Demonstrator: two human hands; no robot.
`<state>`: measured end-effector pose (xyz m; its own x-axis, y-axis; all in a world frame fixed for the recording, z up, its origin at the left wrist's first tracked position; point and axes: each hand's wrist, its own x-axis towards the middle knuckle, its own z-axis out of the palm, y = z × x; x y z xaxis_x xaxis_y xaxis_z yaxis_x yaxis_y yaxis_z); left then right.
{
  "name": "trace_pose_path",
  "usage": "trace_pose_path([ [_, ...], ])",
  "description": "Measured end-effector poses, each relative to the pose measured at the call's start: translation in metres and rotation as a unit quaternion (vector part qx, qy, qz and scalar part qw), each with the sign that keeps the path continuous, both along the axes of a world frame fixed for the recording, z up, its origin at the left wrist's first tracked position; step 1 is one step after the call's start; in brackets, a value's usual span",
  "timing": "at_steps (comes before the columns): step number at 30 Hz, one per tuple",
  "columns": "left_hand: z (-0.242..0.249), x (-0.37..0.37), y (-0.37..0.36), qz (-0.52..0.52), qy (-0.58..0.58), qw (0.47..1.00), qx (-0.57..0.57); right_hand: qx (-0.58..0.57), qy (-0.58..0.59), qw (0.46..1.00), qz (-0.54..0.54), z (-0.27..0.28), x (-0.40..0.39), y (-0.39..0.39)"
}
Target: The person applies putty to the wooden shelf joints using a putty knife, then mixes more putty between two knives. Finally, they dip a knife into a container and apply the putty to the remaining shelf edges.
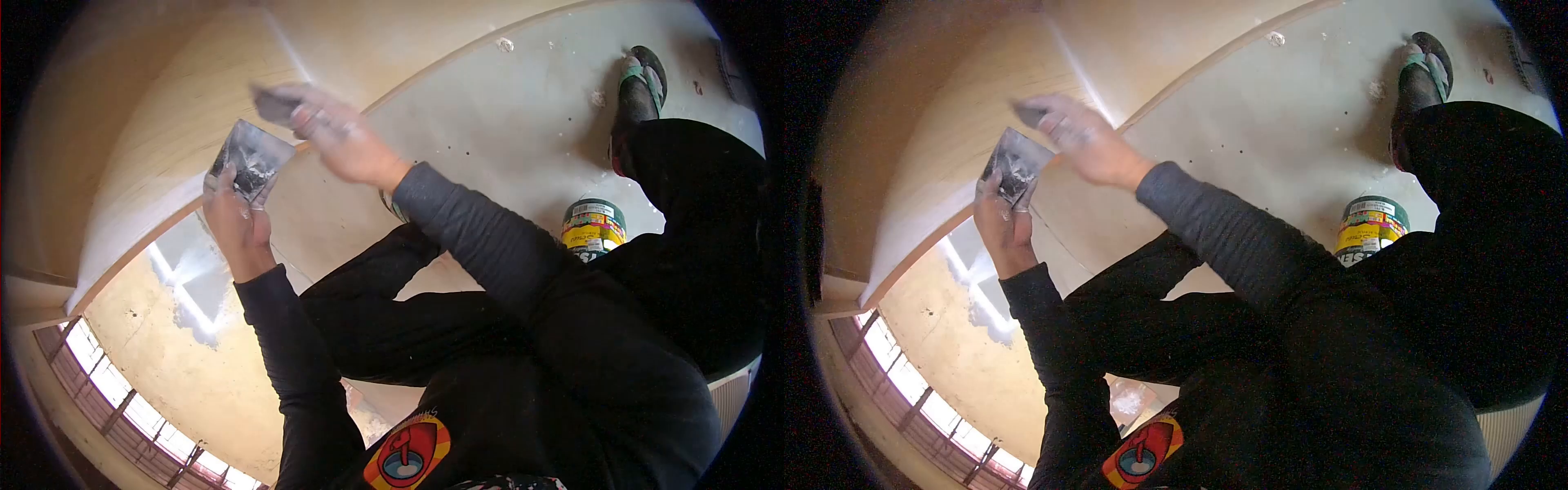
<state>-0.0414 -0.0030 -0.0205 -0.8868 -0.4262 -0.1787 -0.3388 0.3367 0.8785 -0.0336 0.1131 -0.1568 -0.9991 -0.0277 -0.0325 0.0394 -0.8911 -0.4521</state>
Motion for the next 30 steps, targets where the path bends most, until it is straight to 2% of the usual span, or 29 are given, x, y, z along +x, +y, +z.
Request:
trace_pose_path([
  [1,-0.003,0.001,-0.001,-0.004,0.003,0.999,0.033,0.152,0.094,0.98,-0.087,0.012,0.002,0.001],
  [2,-0.003,0.0,-0.001,-0.006,0.007,0.998,0.065,0.298,0.184,0.921,-0.172,0.018,0.004,0.001],
  [6,-0.003,-0.003,-0.003,-0.013,0.01,0.999,0.05,0.301,0.188,0.924,-0.145,0.007,0.019,-0.014],
  [9,-0.006,-0.005,-0.011,-0.01,0.069,0.998,0.001,0.326,0.177,0.922,-0.113,-0.019,0.024,-0.02],
  [11,-0.004,-0.007,-0.033,-0.163,0.144,0.956,-0.196,0.4,0.189,0.896,-0.001,-0.052,0.029,-0.034],
  [12,0.013,-0.008,0.0,-0.044,0.128,0.989,0.063,0.391,0.193,0.9,-0.006,-0.071,0.036,-0.047],
  [13,0.018,-0.009,0.011,-0.043,0.123,0.989,0.062,0.381,0.197,0.903,-0.011,-0.095,0.047,-0.063],
  [14,0.019,-0.007,0.018,-0.055,0.143,0.987,0.039,0.364,0.088,0.923,0.091,-0.12,0.059,-0.078],
  [15,0.02,-0.006,0.019,-0.063,0.162,0.985,0.014,0.337,-0.02,0.921,0.195,-0.148,0.073,-0.098],
  [17,0.022,-0.004,0.012,-0.053,0.167,0.984,-0.024,0.256,-0.008,0.964,0.072,-0.243,0.1,-0.152],
  [18,0.024,-0.005,0.007,-0.077,0.164,0.981,-0.066,0.252,-0.011,0.965,0.077,-0.228,0.091,-0.144],
  [19,0.023,-0.006,0.004,-0.102,0.162,0.976,-0.104,0.035,-0.21,0.967,0.139,-0.217,0.079,-0.13],
  [20,0.023,-0.005,0.002,-0.099,0.157,0.977,-0.105,-0.183,-0.393,0.881,0.189,-0.209,0.072,-0.121],
  [21,0.025,-0.003,0.001,-0.091,0.16,0.976,-0.119,-0.183,-0.398,0.879,0.191,-0.227,0.071,-0.131],
  [22,0.027,-0.001,0.0,-0.083,0.164,0.974,-0.133,0.086,-0.243,0.955,0.149,-0.258,0.07,-0.149],
  [23,0.03,0.0,-0.001,-0.081,0.162,0.974,-0.134,0.344,-0.061,0.932,0.092,-0.276,0.07,-0.162],
  [24,0.032,0.002,0.0,-0.084,0.162,0.974,-0.135,-0.08,-0.305,0.938,0.146,-0.2,0.054,-0.117],
  [28,0.037,0.006,0.006,-0.065,0.172,0.969,-0.165,-0.072,-0.34,0.934,0.078,-0.209,0.035,-0.138],
  [30,0.039,0.006,0.0,-0.089,0.167,0.97,-0.153,0.019,-0.259,0.964,0.058,-0.238,0.027,-0.154],
])
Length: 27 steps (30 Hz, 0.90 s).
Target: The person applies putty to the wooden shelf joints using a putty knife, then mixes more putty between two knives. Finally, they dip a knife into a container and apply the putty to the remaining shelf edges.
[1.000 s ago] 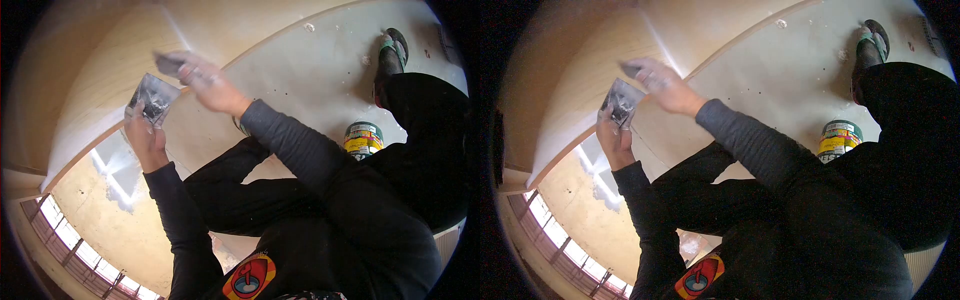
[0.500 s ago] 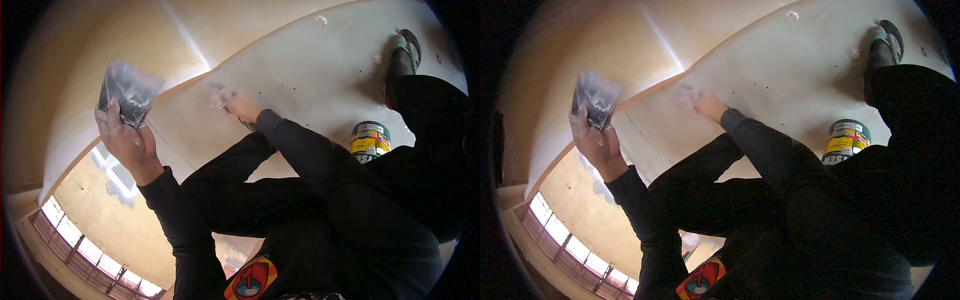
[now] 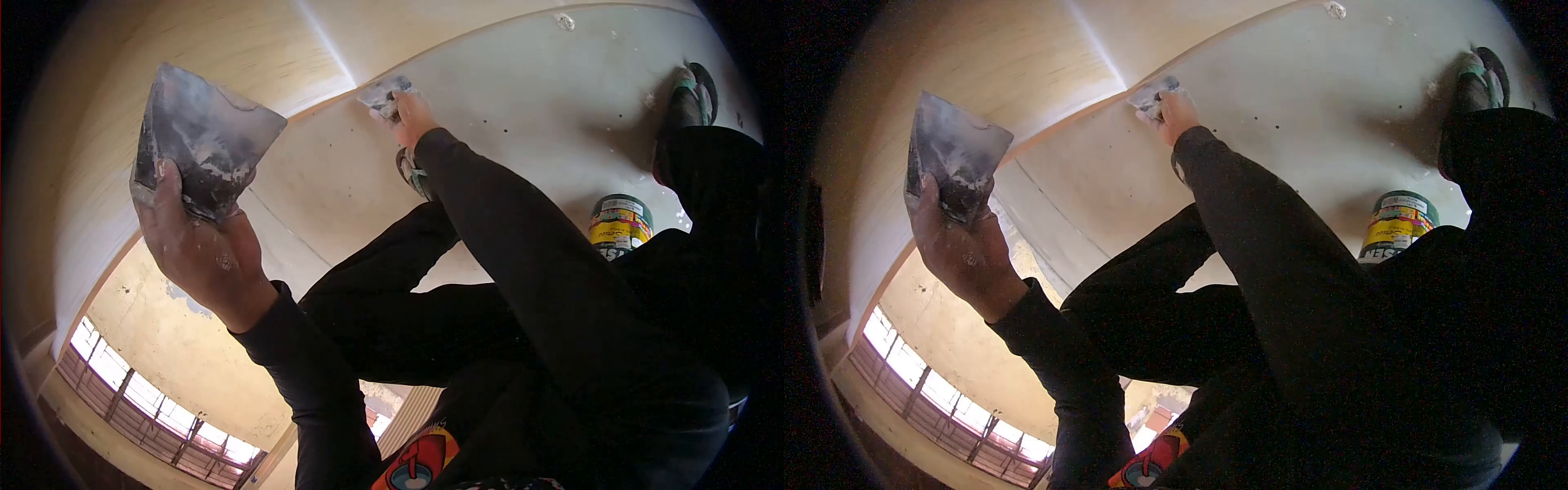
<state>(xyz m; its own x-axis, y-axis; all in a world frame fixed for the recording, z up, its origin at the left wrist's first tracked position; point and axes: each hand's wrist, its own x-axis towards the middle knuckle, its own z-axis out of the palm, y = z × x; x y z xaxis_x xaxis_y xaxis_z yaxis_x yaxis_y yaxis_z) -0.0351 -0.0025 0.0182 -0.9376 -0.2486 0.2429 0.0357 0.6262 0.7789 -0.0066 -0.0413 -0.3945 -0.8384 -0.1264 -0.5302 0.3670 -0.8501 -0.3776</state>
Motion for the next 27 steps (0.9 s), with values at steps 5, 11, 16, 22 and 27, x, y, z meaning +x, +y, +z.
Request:
trace_pose_path([
  [5,-0.002,0.007,-0.006,-0.06,0.046,0.956,-0.285,-0.083,-0.022,0.996,-0.026,0.02,-0.016,0.021],
  [11,-0.007,0.004,0.013,-0.019,-0.005,0.997,0.076,-0.241,-0.222,0.942,-0.075,0.041,-0.03,0.084],
  [16,-0.008,0.002,0.019,-0.037,-0.036,0.981,0.186,-0.233,-0.209,0.945,-0.096,0.039,-0.033,0.122],
  [22,-0.017,-0.001,0.02,-0.035,-0.054,0.978,0.196,-0.222,-0.226,0.939,-0.133,0.033,-0.031,0.176],
  [27,-0.021,-0.007,0.029,-0.033,-0.069,0.979,0.19,-0.285,-0.177,0.898,-0.284,0.06,-0.01,0.201],
])
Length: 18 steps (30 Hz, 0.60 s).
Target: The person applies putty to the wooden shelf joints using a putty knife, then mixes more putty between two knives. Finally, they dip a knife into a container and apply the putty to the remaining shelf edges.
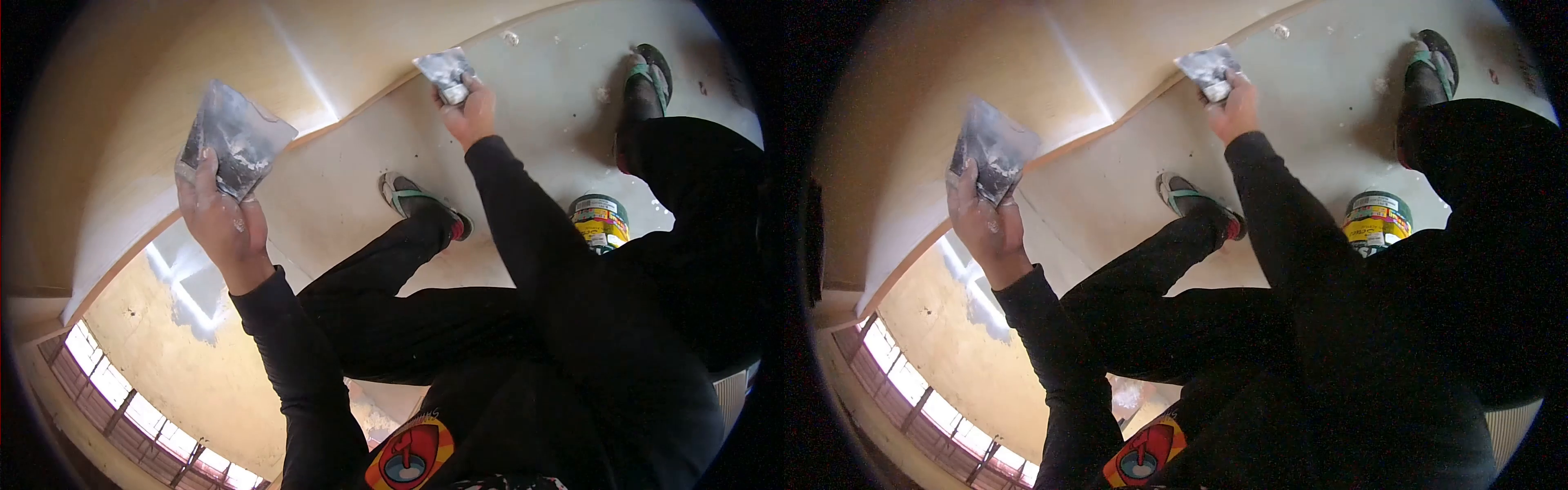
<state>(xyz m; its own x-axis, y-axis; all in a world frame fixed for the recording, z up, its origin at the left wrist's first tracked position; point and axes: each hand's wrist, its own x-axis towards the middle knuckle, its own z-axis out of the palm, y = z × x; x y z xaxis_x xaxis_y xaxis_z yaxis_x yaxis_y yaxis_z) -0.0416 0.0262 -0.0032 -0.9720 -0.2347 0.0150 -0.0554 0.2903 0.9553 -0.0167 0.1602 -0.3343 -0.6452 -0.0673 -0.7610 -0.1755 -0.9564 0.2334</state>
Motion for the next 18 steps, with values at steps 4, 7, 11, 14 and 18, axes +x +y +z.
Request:
trace_pose_path([
  [4,-0.013,-0.005,-0.008,0.002,-0.055,0.998,0.004,-0.007,0.204,0.976,0.074,0.048,-0.012,-0.015],
  [7,-0.021,-0.006,0.001,0.051,-0.059,0.996,0.049,0.032,0.298,0.949,0.103,0.115,-0.026,-0.017],
  [11,-0.029,-0.009,0.014,0.075,-0.034,0.996,0.034,0.064,0.346,0.931,0.093,0.169,-0.031,-0.018],
  [14,-0.03,-0.01,0.025,0.096,-0.002,0.995,-0.008,0.248,0.365,0.878,0.185,0.172,-0.032,-0.019],
  [18,-0.037,-0.013,0.019,0.078,0.028,0.996,-0.036,0.54,0.361,0.744,0.157,0.176,-0.022,-0.02],
])
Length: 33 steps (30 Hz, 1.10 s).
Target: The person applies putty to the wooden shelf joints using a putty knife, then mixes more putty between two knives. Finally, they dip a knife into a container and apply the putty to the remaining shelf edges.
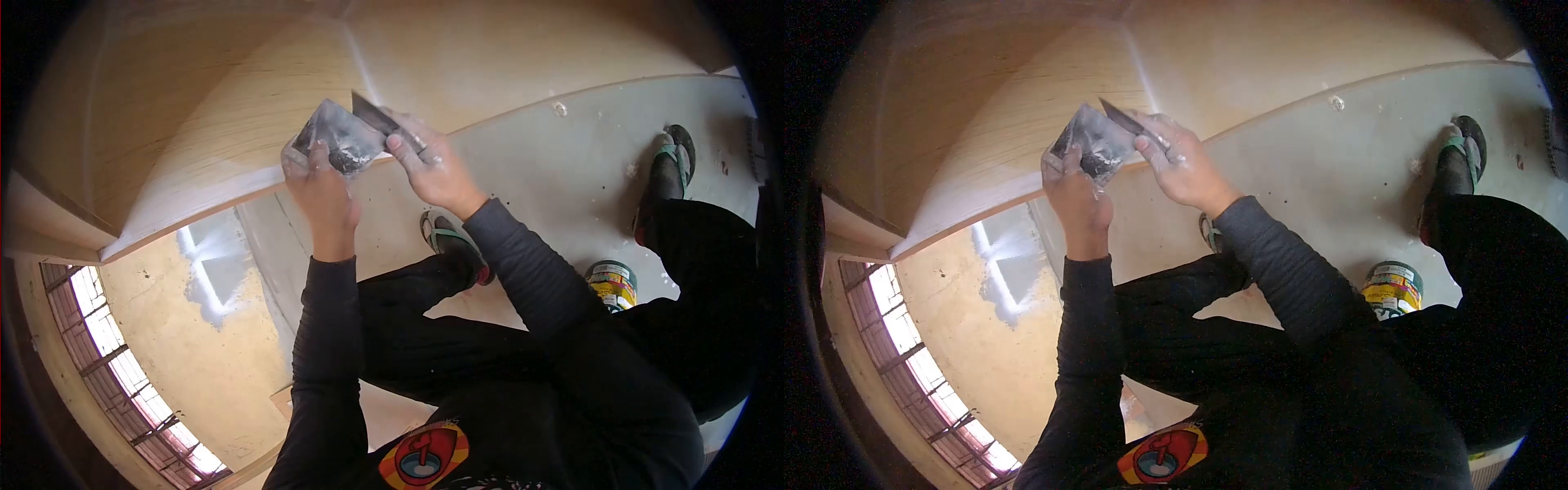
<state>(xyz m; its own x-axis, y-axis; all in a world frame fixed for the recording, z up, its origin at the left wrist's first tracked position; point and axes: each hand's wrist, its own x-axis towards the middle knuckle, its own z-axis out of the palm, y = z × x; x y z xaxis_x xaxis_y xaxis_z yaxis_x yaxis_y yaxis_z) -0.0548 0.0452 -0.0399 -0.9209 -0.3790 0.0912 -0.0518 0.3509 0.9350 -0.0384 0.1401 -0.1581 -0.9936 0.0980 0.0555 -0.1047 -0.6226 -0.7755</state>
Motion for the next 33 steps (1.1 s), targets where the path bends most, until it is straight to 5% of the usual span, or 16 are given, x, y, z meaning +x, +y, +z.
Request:
trace_pose_path([
  [2,0.005,-0.001,0.0,0.008,-0.01,1.0,-0.017,0.129,0.057,0.99,0.023,-0.013,0.004,-0.004],
  [6,0.011,-0.005,-0.004,-0.016,0.014,0.999,0.024,0.204,0.157,0.961,0.1,-0.051,0.003,0.001],
  [9,0.02,-0.002,-0.012,-0.078,-0.029,0.976,-0.2,0.215,0.101,0.971,-0.008,-0.049,-0.011,0.018],
  [10,0.02,0.001,-0.015,-0.085,-0.041,0.977,-0.19,0.212,0.142,0.967,-0.028,-0.041,-0.017,0.025],
  [12,0.018,0.0,-0.017,-0.152,-0.034,0.885,-0.439,0.216,0.193,0.956,-0.048,-0.033,-0.021,0.025],
  [19,0.02,-0.008,-0.018,-0.139,-0.016,0.905,-0.401,0.232,0.243,0.942,0.015,-0.018,-0.006,0.016],
  [21,0.026,-0.012,-0.026,-0.013,0.045,0.929,-0.367,0.242,0.271,0.914,0.181,-0.021,-0.003,0.017],
  [22,0.029,-0.012,-0.029,-0.018,0.043,0.93,-0.365,0.245,0.266,0.915,0.179,-0.023,-0.001,0.014],
  [24,0.036,-0.016,-0.031,0.002,0.054,0.991,-0.122,0.166,0.155,0.969,0.098,-0.032,0.002,0.007],
  [28,0.018,-0.01,-0.039,0.005,-0.118,0.992,0.05,0.108,0.125,0.986,-0.029,-0.007,0.0,0.014],
  [33,0.007,0.001,-0.009,0.0,-0.113,0.993,0.039,0.079,0.146,0.986,0.001,0.013,0.013,0.011],
])
